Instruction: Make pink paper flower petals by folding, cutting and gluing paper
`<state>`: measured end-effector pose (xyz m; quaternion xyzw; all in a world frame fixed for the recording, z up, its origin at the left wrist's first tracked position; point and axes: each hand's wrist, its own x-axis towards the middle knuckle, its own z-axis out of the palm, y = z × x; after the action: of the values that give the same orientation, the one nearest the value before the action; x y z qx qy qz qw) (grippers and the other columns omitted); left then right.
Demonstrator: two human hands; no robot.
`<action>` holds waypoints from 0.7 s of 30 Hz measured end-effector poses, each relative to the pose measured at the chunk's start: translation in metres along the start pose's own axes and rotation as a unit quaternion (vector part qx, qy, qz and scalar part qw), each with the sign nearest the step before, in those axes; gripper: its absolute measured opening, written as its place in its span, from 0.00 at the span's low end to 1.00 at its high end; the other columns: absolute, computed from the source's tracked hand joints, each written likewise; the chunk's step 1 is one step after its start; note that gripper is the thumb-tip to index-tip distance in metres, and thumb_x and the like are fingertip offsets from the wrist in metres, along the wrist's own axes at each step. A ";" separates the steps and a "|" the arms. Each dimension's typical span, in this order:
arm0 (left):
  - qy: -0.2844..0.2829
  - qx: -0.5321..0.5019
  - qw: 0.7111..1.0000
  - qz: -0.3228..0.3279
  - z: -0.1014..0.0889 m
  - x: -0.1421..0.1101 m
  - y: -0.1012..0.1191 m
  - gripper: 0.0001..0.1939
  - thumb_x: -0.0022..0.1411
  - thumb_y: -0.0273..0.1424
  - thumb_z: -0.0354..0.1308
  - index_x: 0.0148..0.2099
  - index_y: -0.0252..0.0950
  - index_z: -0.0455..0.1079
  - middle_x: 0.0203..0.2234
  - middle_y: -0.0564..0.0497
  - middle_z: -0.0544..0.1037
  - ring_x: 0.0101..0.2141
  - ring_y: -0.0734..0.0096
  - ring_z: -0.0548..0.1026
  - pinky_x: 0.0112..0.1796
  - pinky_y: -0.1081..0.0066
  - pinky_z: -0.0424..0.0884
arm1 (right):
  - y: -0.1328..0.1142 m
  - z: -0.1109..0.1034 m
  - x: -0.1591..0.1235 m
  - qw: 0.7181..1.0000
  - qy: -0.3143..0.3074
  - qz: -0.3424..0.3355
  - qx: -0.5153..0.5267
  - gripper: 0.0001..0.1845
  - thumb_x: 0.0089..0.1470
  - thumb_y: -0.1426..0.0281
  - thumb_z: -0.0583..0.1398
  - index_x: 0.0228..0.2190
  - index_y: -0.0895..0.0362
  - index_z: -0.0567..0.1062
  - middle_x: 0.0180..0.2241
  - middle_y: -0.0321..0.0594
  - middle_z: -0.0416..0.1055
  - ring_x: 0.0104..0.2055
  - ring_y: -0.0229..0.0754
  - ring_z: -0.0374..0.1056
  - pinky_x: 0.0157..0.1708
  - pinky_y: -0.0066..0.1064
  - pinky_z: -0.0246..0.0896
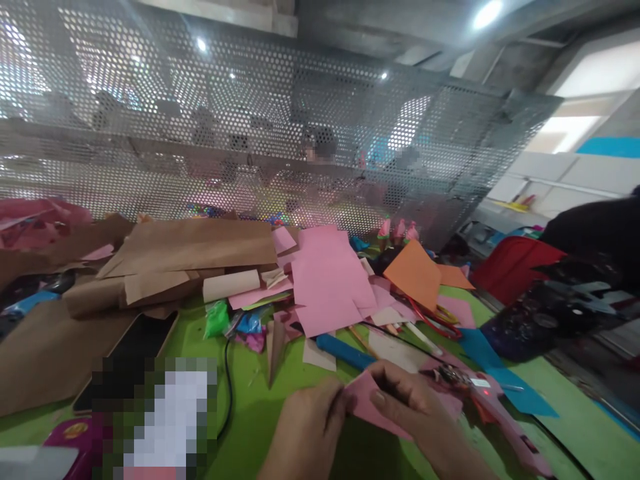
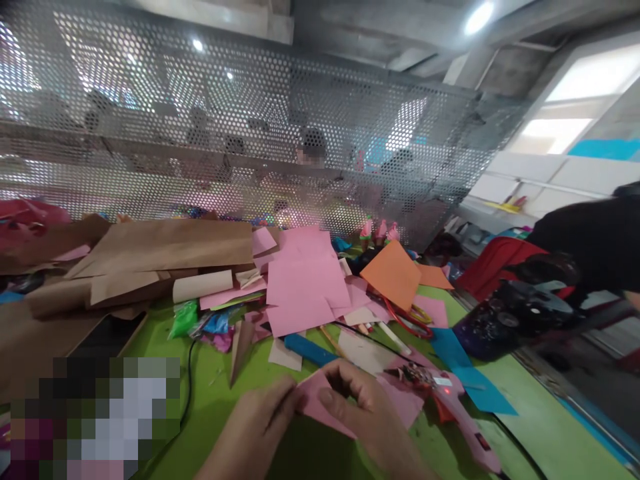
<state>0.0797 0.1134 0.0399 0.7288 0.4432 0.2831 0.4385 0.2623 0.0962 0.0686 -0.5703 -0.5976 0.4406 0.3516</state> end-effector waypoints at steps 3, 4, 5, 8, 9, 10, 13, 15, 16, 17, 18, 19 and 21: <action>0.006 -0.025 1.000 -0.017 -0.002 0.002 -0.002 0.16 0.67 0.38 0.42 0.27 0.40 0.55 0.20 0.55 0.63 0.23 0.70 0.60 0.26 0.70 0.49 | 0.001 0.000 0.002 0.999 0.008 0.029 0.020 0.18 0.53 0.55 0.61 0.25 0.57 0.71 0.25 0.34 0.63 0.30 0.41 0.60 0.31 0.30 0.56; 0.007 -0.032 0.999 -0.025 -0.003 0.002 -0.003 0.16 0.67 0.38 0.42 0.27 0.40 0.55 0.20 0.56 0.62 0.23 0.70 0.60 0.26 0.70 0.49 | 0.001 0.000 0.002 0.999 0.028 0.034 0.029 0.18 0.51 0.55 0.62 0.24 0.57 0.71 0.24 0.34 0.62 0.29 0.40 0.59 0.30 0.30 0.56; 0.009 -0.040 0.999 -0.031 -0.004 0.003 -0.003 0.16 0.67 0.39 0.42 0.27 0.40 0.54 0.19 0.56 0.61 0.23 0.70 0.60 0.26 0.70 0.49 | 0.002 0.000 0.003 0.997 0.047 0.037 0.039 0.18 0.50 0.54 0.63 0.23 0.56 0.70 0.24 0.33 0.61 0.28 0.40 0.58 0.29 0.30 0.55; 0.023 -0.065 0.997 -0.036 -0.006 0.004 -0.005 0.15 0.67 0.37 0.42 0.27 0.41 0.52 0.19 0.57 0.61 0.23 0.71 0.61 0.26 0.71 0.50 | 0.001 -0.002 0.004 0.995 0.074 0.042 0.058 0.20 0.48 0.53 0.64 0.22 0.57 0.69 0.23 0.32 0.58 0.26 0.38 0.54 0.27 0.29 0.52; 0.024 -0.074 0.996 -0.035 -0.006 0.005 -0.005 0.15 0.67 0.37 0.43 0.27 0.41 0.53 0.19 0.57 0.62 0.23 0.71 0.61 0.26 0.71 0.51 | 0.000 -0.002 0.005 0.994 0.076 0.042 0.061 0.20 0.47 0.53 0.64 0.21 0.57 0.69 0.23 0.32 0.58 0.26 0.37 0.54 0.26 0.28 0.51; 0.022 -0.085 0.996 -0.034 -0.006 0.005 -0.006 0.15 0.67 0.37 0.43 0.27 0.40 0.54 0.19 0.57 0.62 0.23 0.71 0.62 0.26 0.71 0.51 | -0.001 -0.002 0.005 0.994 0.076 0.042 0.064 0.21 0.47 0.53 0.65 0.22 0.57 0.70 0.23 0.32 0.58 0.26 0.37 0.54 0.26 0.28 0.51; 0.017 -0.147 0.988 -0.042 -0.004 0.004 -0.007 0.16 0.67 0.38 0.44 0.26 0.40 0.56 0.18 0.57 0.63 0.23 0.71 0.64 0.26 0.73 0.54 | -0.003 -0.001 0.005 0.993 0.075 0.048 0.075 0.21 0.47 0.52 0.65 0.22 0.57 0.70 0.23 0.33 0.60 0.27 0.38 0.55 0.27 0.28 0.53; 0.025 -0.178 0.982 -0.050 -0.004 0.004 -0.007 0.17 0.67 0.39 0.43 0.26 0.40 0.56 0.18 0.57 0.63 0.23 0.72 0.64 0.26 0.73 0.54 | -0.002 -0.001 0.005 0.994 0.071 0.049 0.069 0.20 0.48 0.53 0.65 0.22 0.57 0.71 0.23 0.33 0.61 0.26 0.38 0.56 0.27 0.28 0.54; 0.031 -0.178 0.982 -0.052 -0.004 0.004 -0.007 0.17 0.67 0.40 0.43 0.27 0.40 0.56 0.19 0.57 0.64 0.23 0.72 0.64 0.26 0.73 0.54 | 0.000 -0.002 0.005 0.995 0.068 0.047 0.061 0.19 0.48 0.54 0.64 0.23 0.57 0.71 0.23 0.33 0.61 0.26 0.38 0.56 0.27 0.28 0.54; 0.037 -0.167 0.984 -0.050 -0.003 0.004 -0.008 0.17 0.67 0.40 0.43 0.27 0.40 0.57 0.19 0.57 0.64 0.23 0.72 0.63 0.26 0.74 0.54 | 0.003 -0.002 0.005 0.996 0.064 0.042 0.050 0.19 0.49 0.54 0.64 0.23 0.57 0.72 0.23 0.33 0.61 0.27 0.38 0.57 0.27 0.28 0.54; 0.035 -0.149 0.987 -0.043 -0.003 0.005 -0.008 0.16 0.67 0.40 0.43 0.28 0.40 0.58 0.20 0.57 0.64 0.24 0.71 0.63 0.26 0.73 0.54 | 0.006 -0.003 0.005 0.997 0.060 0.034 0.038 0.18 0.50 0.55 0.63 0.24 0.57 0.72 0.23 0.33 0.62 0.27 0.39 0.58 0.28 0.29 0.55; 0.031 -0.127 0.991 -0.033 -0.002 0.006 -0.009 0.15 0.66 0.40 0.44 0.29 0.40 0.59 0.20 0.56 0.64 0.24 0.71 0.63 0.26 0.73 0.53 | 0.009 -0.003 0.004 0.998 0.052 0.026 0.023 0.18 0.51 0.55 0.63 0.24 0.57 0.72 0.24 0.34 0.63 0.28 0.39 0.59 0.28 0.29 0.56; 0.000 -0.088 0.996 -0.004 0.002 0.008 -0.014 0.13 0.65 0.39 0.47 0.28 0.40 0.59 0.21 0.56 0.65 0.24 0.70 0.63 0.26 0.72 0.52 | 0.013 -0.004 0.004 0.999 0.039 0.008 -0.004 0.17 0.53 0.55 0.62 0.25 0.57 0.73 0.24 0.35 0.64 0.29 0.40 0.60 0.29 0.30 0.57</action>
<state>0.0792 0.1229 0.0270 0.6856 0.4198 0.3189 0.5021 0.2706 0.1000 0.0577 -0.5932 -0.5805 0.4183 0.3689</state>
